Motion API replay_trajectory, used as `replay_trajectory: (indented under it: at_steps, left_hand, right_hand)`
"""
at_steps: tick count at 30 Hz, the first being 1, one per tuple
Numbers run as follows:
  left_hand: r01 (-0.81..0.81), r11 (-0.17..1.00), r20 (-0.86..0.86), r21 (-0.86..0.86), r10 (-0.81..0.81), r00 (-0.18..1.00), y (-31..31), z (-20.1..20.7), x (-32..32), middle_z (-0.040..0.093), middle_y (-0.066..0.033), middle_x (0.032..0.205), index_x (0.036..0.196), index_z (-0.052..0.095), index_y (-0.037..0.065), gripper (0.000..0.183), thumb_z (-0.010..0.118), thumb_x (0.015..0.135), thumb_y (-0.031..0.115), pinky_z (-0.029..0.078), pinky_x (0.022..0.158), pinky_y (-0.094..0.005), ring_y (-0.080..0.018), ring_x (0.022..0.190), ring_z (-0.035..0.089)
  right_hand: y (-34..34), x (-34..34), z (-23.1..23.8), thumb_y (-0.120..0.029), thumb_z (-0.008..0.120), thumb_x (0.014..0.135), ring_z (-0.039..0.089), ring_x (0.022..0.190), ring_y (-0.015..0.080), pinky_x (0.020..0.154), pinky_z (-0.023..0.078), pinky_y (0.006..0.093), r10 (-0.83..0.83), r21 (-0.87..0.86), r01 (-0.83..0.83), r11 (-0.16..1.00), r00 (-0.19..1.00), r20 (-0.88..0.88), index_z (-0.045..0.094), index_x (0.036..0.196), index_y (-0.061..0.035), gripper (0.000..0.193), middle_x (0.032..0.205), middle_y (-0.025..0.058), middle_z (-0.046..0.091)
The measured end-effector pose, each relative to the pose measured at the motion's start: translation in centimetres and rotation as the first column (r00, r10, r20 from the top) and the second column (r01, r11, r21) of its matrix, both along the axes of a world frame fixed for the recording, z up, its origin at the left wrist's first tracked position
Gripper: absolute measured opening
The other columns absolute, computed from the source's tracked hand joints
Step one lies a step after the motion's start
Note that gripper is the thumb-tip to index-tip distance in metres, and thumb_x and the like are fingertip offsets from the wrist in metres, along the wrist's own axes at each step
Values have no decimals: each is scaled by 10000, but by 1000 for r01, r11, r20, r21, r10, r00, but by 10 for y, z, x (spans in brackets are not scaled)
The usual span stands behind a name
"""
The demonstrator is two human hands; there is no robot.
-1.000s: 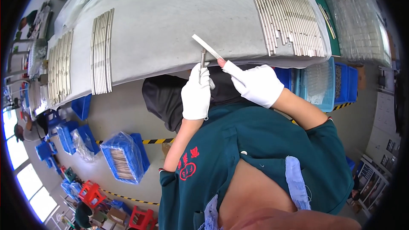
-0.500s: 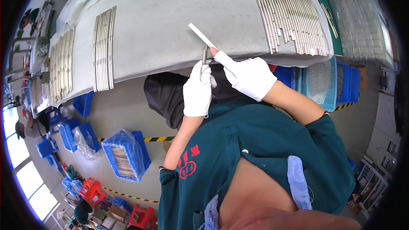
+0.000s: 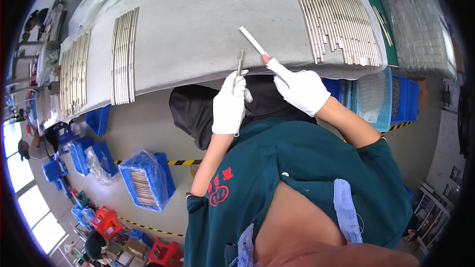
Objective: Cleaning and inspecting thin metal rods using a wiping tool and a white cleaning strip on an assembly line.
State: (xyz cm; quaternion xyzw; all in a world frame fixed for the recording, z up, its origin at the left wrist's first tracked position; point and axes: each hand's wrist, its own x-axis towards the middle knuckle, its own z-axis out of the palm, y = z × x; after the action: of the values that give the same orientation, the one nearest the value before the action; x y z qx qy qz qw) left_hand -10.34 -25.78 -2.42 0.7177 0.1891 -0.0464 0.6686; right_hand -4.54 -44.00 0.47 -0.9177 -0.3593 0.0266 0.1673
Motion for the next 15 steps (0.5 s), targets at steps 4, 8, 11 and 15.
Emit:
replay_trajectory:
  at_steps: [4, 8, 11, 15]
  left_hand:
    - [18, 997, -50, -70, -21, 999, 4, 14, 4, 543, -19, 601, 1154, 568, 20, 285, 441, 949, 172, 394, 521, -213, -66, 507, 466]
    - [28, 972, -135, -235, -61, 989, 10, 25, 5, 535, -11, 591, 1166, 560, 17, 302, 424, 959, 190, 290, 389, -194, -45, 394, 353]
    - [33, 955, -146, -296, -79, 986, 13, 25, 6, 536, -14, 589, 1173, 554, 14, 311, 416, 961, 194, 249, 345, -189, -39, 354, 318]
    - [38, 947, -168, -319, -96, 981, 15, 26, 7, 538, -18, 591, 1182, 548, 10, 320, 412, 960, 197, 246, 336, -188, -38, 343, 309]
  right_hand:
    - [-8, -2, -3, -214, 465, 890, 554, 434, 253, 425, 456, 378, -31, -85, 27, 996, 999, -39, 281, 1423, -194, 564, 571, 74, 587]
    - [-10, -2, -8, -206, 471, 887, 544, 426, 249, 415, 446, 369, -10, -46, 10, 999, 1000, 2, 289, 1420, -203, 564, 560, 74, 574]
    - [-13, -4, -8, -201, 476, 883, 540, 433, 250, 414, 436, 368, -10, -20, 10, 1000, 1000, -16, 299, 1414, -204, 560, 554, 70, 566]
    - [-16, -8, 0, -203, 480, 874, 544, 452, 252, 428, 431, 376, 87, 2, -87, 996, 995, -43, 320, 1403, -213, 553, 543, 69, 554]
